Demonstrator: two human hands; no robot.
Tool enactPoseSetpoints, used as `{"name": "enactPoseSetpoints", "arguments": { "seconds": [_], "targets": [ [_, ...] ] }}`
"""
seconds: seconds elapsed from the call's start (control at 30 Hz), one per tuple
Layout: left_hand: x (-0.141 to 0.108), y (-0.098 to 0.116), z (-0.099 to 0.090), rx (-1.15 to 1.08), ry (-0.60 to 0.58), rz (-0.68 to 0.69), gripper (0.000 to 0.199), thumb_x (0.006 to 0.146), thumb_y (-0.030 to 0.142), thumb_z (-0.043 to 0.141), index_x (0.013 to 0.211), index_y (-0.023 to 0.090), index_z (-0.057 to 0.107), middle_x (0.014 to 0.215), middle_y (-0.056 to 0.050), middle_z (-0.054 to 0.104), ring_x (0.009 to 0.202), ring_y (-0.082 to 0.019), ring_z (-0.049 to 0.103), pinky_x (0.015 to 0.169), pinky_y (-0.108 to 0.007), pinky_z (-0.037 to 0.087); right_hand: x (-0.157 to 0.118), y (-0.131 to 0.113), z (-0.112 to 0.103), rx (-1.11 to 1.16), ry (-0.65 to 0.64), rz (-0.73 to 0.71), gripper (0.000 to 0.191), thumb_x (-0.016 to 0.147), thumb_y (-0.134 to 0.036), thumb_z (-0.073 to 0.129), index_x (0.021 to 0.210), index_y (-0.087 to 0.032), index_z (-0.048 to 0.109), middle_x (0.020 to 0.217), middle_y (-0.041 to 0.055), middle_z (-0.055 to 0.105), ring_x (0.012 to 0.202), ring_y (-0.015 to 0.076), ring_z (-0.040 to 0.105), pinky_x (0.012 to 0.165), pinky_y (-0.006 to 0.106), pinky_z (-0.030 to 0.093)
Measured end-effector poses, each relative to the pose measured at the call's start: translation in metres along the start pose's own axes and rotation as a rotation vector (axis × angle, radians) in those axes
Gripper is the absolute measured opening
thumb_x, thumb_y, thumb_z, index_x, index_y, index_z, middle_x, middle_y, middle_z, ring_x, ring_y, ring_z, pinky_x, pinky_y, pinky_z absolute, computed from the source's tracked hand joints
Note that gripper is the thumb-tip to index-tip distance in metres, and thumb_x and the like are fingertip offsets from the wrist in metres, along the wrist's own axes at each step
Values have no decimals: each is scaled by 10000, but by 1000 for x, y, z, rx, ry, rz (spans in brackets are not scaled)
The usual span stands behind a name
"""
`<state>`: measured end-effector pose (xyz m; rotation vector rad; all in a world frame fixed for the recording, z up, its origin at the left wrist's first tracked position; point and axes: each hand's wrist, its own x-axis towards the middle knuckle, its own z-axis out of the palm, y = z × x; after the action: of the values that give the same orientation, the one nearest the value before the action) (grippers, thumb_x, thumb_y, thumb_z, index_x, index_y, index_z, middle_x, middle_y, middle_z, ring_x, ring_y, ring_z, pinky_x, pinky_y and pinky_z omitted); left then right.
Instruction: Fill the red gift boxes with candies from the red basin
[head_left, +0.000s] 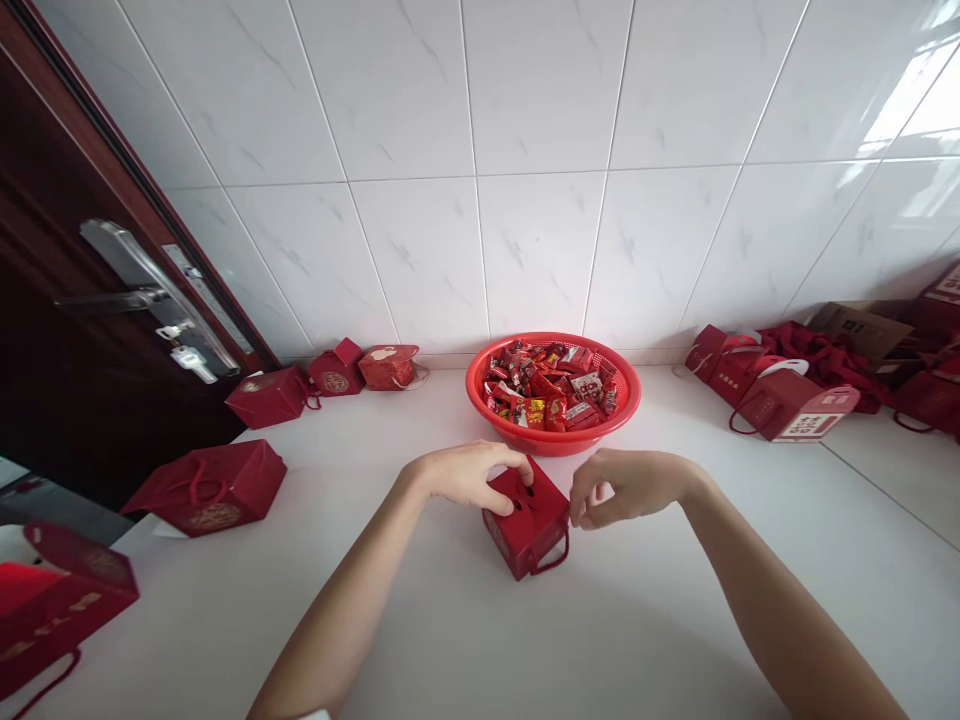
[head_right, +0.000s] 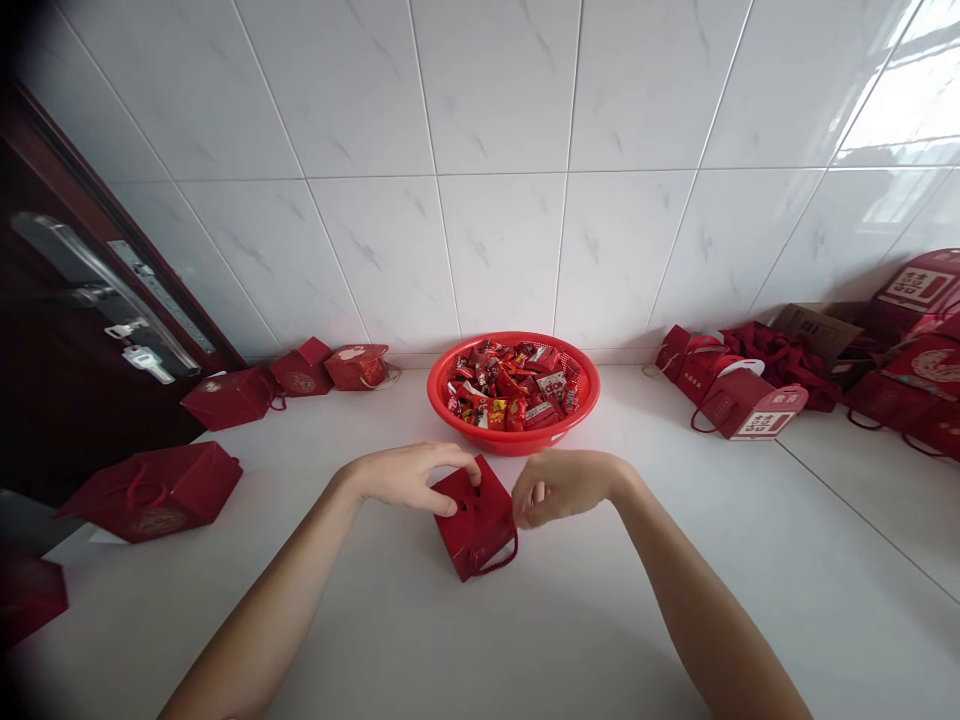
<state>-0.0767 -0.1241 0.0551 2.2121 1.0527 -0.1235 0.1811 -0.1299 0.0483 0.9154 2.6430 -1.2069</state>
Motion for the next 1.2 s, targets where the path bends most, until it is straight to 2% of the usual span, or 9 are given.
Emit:
{"name": "enactPoseSetpoints", "arguments": {
  "seconds": [0.1,0.2,0.47,0.63,0.7,0.8,0.97,1.1,1.2],
  "targets": [
    [-2,2,-1,22,4,-57,391,774,333,684,1164,305,670,1202,-20,647,1135,-246,578,874,-291,450,-1,15,14,76,-104,-16,335,835,-255,686,1159,-240,768,1191,48,739,1054,209,675,884,292,506],
    [-4,5,-2,49,7,-81,391,776,344,684,1166,316,676,1148,-21,635,1113,-242,577,860,-288,445,-1,22,25,102,-84,-16,428,823,-276,712,1250,-269,724,1270,41,710,1110,221,656,920,313,502],
    [-5,8,-2,71,39,-119,414,766,424,690,1163,306,686,1037,-31,581,1050,-240,574,824,-285,444,-5,15,39,47,51,83,317,869,-331,664,1145,-200,750,1171,84,728,1000,227,685,820,302,523],
    [-5,8,-1,72,70,-110,406,753,457,686,1109,262,704,930,-24,605,930,-232,585,719,-268,435,-8,19,44,58,178,71,250,856,-361,673,1004,-189,777,1111,97,739,962,241,673,850,344,513],
    [-4,7,0,60,78,-101,412,730,458,702,1082,243,711,917,-25,615,887,-225,584,682,-265,427,-11,22,41,177,246,23,225,850,-362,688,948,-185,786,1010,88,754,899,224,674,830,341,516],
    [0,4,0,27,100,-110,418,681,474,742,1006,212,717,919,-34,623,853,-224,580,646,-266,421,-15,26,35,536,292,-141,187,817,-345,757,892,-176,783,847,55,746,786,179,664,761,314,521],
    [7,-2,3,-52,128,-110,389,616,467,790,867,186,695,810,-16,624,727,-196,561,586,-273,397,-12,25,33,1001,383,-401,237,747,-284,854,946,-184,772,802,28,741,763,148,678,737,289,520],
    [9,0,7,-165,120,-149,355,561,411,828,761,192,634,714,23,585,633,-158,515,535,-264,358,-4,19,34,1116,390,-424,273,713,-249,880,953,-192,764,808,8,725,769,136,693,770,279,523],
    [8,5,9,-222,190,-178,372,530,361,841,689,201,545,680,45,545,601,-139,474,512,-255,326,0,12,29,1137,395,-365,301,696,-209,879,966,-193,746,805,-5,696,801,152,711,786,289,519]
  ]
}}
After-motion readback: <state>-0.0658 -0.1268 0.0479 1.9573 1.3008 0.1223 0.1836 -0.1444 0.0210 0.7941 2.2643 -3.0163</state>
